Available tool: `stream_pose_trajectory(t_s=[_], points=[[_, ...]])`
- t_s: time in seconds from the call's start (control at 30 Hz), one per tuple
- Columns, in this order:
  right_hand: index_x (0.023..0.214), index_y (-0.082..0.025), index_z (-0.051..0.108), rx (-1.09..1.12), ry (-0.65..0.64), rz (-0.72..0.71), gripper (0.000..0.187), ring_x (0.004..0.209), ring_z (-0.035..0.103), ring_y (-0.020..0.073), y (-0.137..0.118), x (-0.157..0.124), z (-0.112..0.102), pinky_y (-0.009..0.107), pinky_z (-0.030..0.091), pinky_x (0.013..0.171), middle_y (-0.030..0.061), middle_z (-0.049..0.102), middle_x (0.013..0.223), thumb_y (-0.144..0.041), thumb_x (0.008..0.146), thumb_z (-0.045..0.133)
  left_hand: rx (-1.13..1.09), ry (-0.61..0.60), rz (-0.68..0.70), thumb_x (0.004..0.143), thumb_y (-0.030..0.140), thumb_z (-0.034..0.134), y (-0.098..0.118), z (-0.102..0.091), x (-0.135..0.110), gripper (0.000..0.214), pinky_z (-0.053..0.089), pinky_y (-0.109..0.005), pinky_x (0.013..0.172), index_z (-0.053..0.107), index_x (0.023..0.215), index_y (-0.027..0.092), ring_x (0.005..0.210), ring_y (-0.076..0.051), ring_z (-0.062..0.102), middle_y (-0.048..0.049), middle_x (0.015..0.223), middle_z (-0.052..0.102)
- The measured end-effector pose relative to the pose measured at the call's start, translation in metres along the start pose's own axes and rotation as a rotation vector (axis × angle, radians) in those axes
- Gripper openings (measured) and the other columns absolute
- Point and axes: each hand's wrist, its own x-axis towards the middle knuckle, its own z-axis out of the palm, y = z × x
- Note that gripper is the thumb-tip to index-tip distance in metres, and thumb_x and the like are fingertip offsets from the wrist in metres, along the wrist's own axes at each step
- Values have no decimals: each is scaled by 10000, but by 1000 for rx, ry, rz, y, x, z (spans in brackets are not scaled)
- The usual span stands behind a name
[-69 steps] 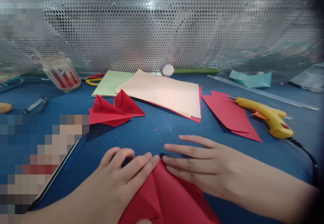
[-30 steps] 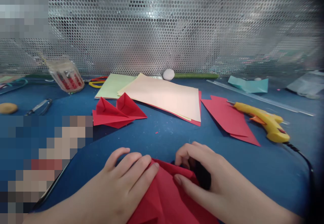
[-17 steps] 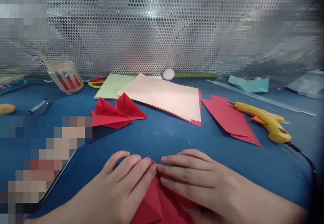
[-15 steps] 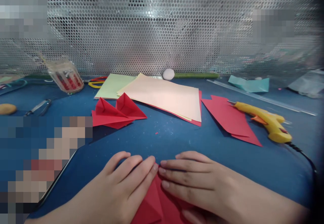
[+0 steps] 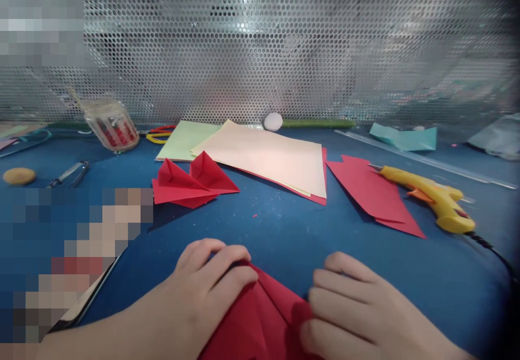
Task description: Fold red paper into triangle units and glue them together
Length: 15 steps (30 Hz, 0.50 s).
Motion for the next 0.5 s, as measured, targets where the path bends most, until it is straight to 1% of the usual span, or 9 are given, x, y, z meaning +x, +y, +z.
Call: stream_pose_trajectory(t_s=[0.07, 0.1, 0.17, 0.23, 0.3, 0.37, 0.43, 0.5], points=[[657, -216, 526, 49, 31, 67, 622, 528, 451, 138, -6, 1, 10, 321, 317, 593, -30, 515, 555, -226, 1126, 117, -158, 29, -69, 676, 333, 746, 1, 1, 1, 612, 460, -410, 1033, 584, 1260, 247, 1150, -275, 562, -58, 1298, 626], [646, -217, 504, 77, 86, 84, 628, 521, 440, 140, -8, -1, 16, 326, 299, 587, -30, 504, 548, -251, 1130, 104, -206, 34, -97, 667, 326, 748, 1, 2, 2, 559, 477, -406, 999, 601, 1202, 260, 1110, -270, 572, -49, 1237, 633], [656, -220, 497, 98, 121, 110, 591, 523, 443, 141, -10, -9, 27, 325, 289, 600, -31, 516, 561, -254, 1133, 149, -251, 38, -156, 718, 325, 715, 1, 2, 5, 434, 497, -407, 954, 628, 1142, 292, 1069, -266, 585, -27, 1159, 644], [694, -231, 526, 86, 112, 135, 490, 542, 468, 145, -10, -15, 31, 322, 295, 612, -32, 540, 587, -298, 1121, 296, -268, 38, -197, 814, 344, 658, -1, 2, 6, 340, 516, -394, 927, 654, 1153, 333, 1064, -260, 598, -5, 1134, 655], [758, -248, 576, 80, 79, 171, 346, 575, 505, 152, -8, -17, 27, 320, 316, 620, -32, 562, 616, -338, 1071, 460, -281, 38, -210, 880, 361, 611, -3, 2, 8, 326, 542, -370, 884, 666, 1201, 370, 1051, -252, 619, 6, 1135, 657], [833, -261, 618, 92, 6, 216, 219, 620, 546, 154, -6, -15, 16, 317, 347, 635, -31, 600, 666, -332, 1030, 554, -291, 37, -205, 905, 396, 593, -5, 1, 8, 339, 569, -356, 823, 670, 1235, 378, 1012, -252, 643, 4, 1125, 655], [898, -273, 637, 113, -81, 263, 151, 667, 579, 155, -6, -11, 3, 311, 368, 650, -29, 643, 739, -336, 1026, 586, -312, 35, -183, 908, 423, 594, -5, 1, 7, 341, 580, -332, 794, 682, 1233, 367, 969, -234, 661, 4, 1102, 653], [914, -273, 629, 147, -140, 306, 195, 695, 597, 156, -8, -7, -6, 305, 380, 653, -28, 663, 784, -400, 1043, 557, -355, 37, -139, 873, 404, 633, -2, 2, 5, 366, 577, -302, 823, 680, 1230, 337, 961, -204, 667, 2, 1106, 646]])
